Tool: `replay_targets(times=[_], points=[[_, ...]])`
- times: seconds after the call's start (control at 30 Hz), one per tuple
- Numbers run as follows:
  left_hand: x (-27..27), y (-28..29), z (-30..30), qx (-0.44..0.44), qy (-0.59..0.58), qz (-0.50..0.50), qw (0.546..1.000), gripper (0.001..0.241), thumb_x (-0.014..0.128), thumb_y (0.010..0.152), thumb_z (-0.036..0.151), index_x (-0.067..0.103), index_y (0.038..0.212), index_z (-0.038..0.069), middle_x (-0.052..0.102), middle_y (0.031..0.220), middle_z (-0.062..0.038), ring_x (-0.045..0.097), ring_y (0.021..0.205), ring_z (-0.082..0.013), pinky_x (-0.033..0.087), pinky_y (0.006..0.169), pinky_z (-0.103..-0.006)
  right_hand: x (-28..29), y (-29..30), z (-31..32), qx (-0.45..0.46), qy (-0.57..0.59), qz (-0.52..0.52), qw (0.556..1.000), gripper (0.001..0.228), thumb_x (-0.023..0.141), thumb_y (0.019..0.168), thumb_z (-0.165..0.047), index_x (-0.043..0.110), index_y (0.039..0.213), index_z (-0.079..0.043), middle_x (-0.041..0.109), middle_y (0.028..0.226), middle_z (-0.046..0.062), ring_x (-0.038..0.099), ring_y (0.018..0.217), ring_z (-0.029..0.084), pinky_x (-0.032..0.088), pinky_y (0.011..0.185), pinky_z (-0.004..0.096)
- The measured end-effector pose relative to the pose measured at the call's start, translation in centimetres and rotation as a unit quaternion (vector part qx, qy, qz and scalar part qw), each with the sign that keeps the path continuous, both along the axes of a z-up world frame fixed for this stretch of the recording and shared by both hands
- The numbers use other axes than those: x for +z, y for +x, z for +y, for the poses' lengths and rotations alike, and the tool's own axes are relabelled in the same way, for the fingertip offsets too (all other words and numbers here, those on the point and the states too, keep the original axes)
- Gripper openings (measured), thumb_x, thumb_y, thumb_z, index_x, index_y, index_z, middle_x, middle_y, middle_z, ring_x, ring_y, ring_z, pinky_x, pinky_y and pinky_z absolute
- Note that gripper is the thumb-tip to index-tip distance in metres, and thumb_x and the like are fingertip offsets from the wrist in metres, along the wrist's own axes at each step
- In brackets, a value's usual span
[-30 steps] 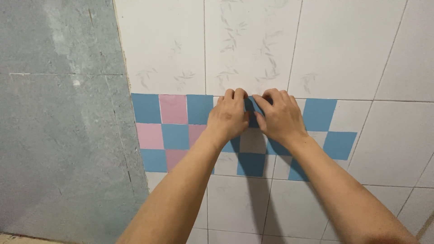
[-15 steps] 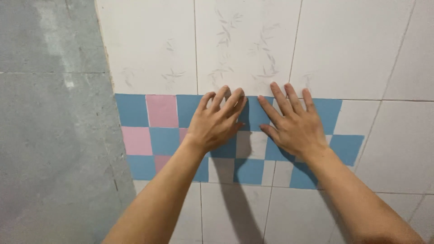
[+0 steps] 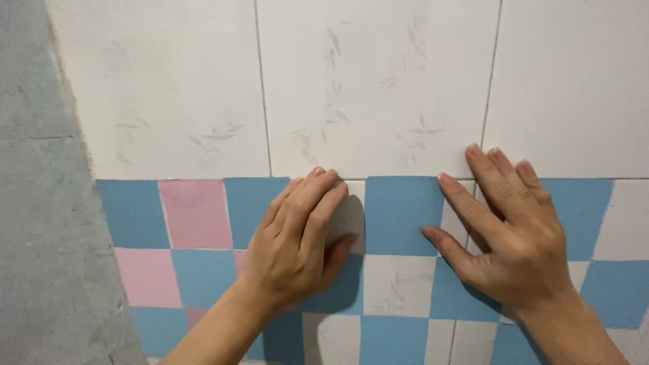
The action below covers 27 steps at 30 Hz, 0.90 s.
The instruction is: Cutting and applying small colored adhesive stickers to wall tiles to create a decorative pattern.
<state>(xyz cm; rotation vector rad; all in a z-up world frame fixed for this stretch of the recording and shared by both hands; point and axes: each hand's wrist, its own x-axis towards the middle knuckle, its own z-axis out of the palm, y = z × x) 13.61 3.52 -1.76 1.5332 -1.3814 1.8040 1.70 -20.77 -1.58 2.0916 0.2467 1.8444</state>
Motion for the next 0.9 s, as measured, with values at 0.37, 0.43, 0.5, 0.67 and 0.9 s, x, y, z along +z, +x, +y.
replay_targets(times=[0.37, 0.43, 0.5, 0.67, 0.9], points=[[-0.7, 0.8, -0.4, 0.039, 0.012, -0.002, 0.999, 0.048, 0.069, 0.096, 0.027, 0.057, 0.137, 0.004, 0.054, 0.146, -0.017, 0.049, 0.141, -0.0316, 0.039, 0.122, -0.0473, -2.0, 0.7, 1.2, -0.011, 0.009, 0.007, 1.0, 0.07, 0.076, 0.089, -0.031, 0.052, 0.144, 0.006, 0.04, 0.159, 0.029, 0.032, 0.151, 0.038, 0.018, 0.128, 0.052], [-0.9, 0.8, -0.6, 0.048, 0.008, -0.005, 0.999, 0.047, 0.07, 0.096, 0.027, 0.058, 0.136, 0.005, 0.055, 0.145, -0.016, 0.05, 0.14, -0.0314, 0.038, 0.122, -0.0471, -3.3, 1.1, 3.2, -0.061, 0.001, 0.02, 0.998, 0.072, 0.061, 0.102, -0.038, 0.038, 0.155, 0.006, 0.03, 0.164, 0.026, 0.023, 0.154, 0.036, 0.011, 0.128, 0.056], [-0.9, 0.9, -0.3, 0.069, 0.009, 0.004, 0.998, 0.046, 0.069, 0.096, 0.03, 0.058, 0.135, 0.008, 0.054, 0.148, -0.014, 0.046, 0.143, -0.0283, 0.036, 0.123, -0.0462, -4.7, 2.0, 6.0, -0.032, 0.033, 0.063, 0.997, 0.076, 0.053, 0.097, -0.056, 0.042, 0.152, -0.003, 0.029, 0.163, 0.027, 0.023, 0.152, 0.044, 0.018, 0.123, 0.066], [1.1, -1.8, -1.1, 0.056, -0.053, -0.017, 0.997, 0.038, 0.076, 0.088, 0.017, 0.067, 0.124, 0.008, 0.063, 0.129, -0.007, 0.058, 0.12, -0.0231, 0.045, 0.101, -0.0379, -2.0, 0.4, 8.1, 0.022, 0.044, 0.019, 0.999, 0.061, 0.074, 0.084, -0.029, 0.061, 0.136, 0.0, 0.051, 0.146, 0.025, 0.046, 0.137, 0.038, 0.033, 0.115, 0.054], [2.8, -4.4, -3.5, 0.032, -0.063, 0.118, 0.991, 0.042, 0.082, 0.082, 0.02, 0.065, 0.119, 0.009, 0.062, 0.109, -0.009, 0.057, 0.1, -0.0245, 0.047, 0.09, -0.0375, 1.6, -1.2, 6.2, -0.001, 0.051, 0.045, 0.998, 0.044, 0.079, 0.08, -0.012, 0.071, 0.122, -0.003, 0.066, 0.118, 0.018, 0.065, 0.104, 0.024, 0.054, 0.09, 0.035]])
